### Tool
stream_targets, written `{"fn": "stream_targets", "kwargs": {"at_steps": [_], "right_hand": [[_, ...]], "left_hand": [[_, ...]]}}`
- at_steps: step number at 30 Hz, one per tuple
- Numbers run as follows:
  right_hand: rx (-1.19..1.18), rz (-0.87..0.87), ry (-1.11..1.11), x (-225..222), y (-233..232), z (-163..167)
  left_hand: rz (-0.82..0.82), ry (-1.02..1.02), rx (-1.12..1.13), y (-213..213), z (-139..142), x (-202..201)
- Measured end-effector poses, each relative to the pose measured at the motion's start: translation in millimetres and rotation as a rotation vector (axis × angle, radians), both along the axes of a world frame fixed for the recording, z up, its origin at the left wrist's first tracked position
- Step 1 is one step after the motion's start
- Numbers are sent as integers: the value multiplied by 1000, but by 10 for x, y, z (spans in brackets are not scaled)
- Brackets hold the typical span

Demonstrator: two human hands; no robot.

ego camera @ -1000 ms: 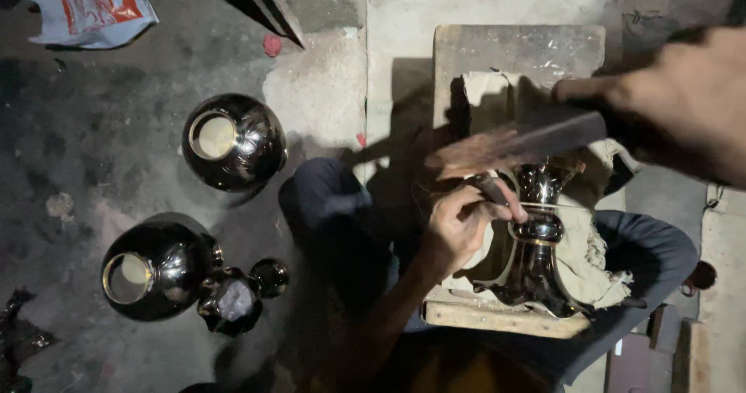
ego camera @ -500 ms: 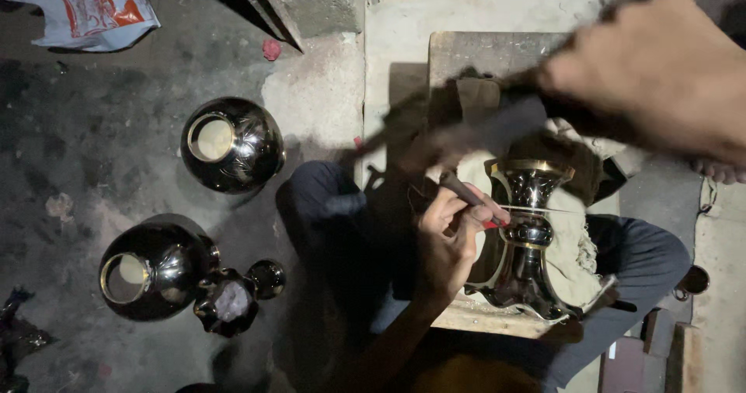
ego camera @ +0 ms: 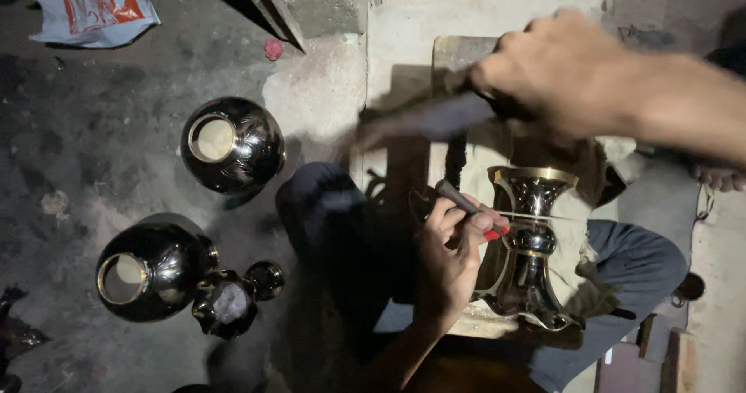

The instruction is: The person holds a dark metal decorative object on a cloth-covered wooden block and repeatedly strikes it with a hammer. The person rotates the object to work on different sections while maintaining a steady rhythm of hammer blows.

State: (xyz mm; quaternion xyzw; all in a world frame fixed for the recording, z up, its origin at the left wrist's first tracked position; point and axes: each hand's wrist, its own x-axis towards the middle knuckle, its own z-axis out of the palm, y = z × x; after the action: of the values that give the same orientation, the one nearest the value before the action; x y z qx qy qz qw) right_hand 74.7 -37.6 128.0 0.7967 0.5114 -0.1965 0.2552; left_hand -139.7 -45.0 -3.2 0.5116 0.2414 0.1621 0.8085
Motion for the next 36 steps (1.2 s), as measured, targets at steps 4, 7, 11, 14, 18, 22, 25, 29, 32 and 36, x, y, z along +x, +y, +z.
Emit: {"fn": "stream_targets", "kwargs": {"at_steps": [4, 7, 11, 14, 18, 22, 25, 29, 32, 36], "right_hand": [[-416, 92, -66, -50, 85, -40], [44, 232, -88, -74, 79, -87], [-268, 48, 52, -124, 105, -85], [-185, 89, 19, -182, 157, 1], [-139, 245, -84, -214, 102, 130], [66, 179, -67, -146, -165, 140], [-181, 91, -111, -123, -456, 85], [236, -221, -74, -256, -1203, 55], [829, -442, 229, -583, -1850, -223], [840, -1080, 316, -1308, -2561, -835]], "left_hand": [[18, -7, -18, -7, -10, -11], [36, -14, -16, -24, -37, -10], [45, -27, -34, -54, -70, -1], [51, -39, -31, -80, -92, -7], [70, -63, 1, -118, -142, -31], [67, -109, 5, -151, -214, -36], [129, -179, 49, -138, -237, -41], [96, -250, -22, 22, -206, -122], [-55, -197, 0, 80, -163, -167], [-135, -221, -151, -39, -103, -160]]}}
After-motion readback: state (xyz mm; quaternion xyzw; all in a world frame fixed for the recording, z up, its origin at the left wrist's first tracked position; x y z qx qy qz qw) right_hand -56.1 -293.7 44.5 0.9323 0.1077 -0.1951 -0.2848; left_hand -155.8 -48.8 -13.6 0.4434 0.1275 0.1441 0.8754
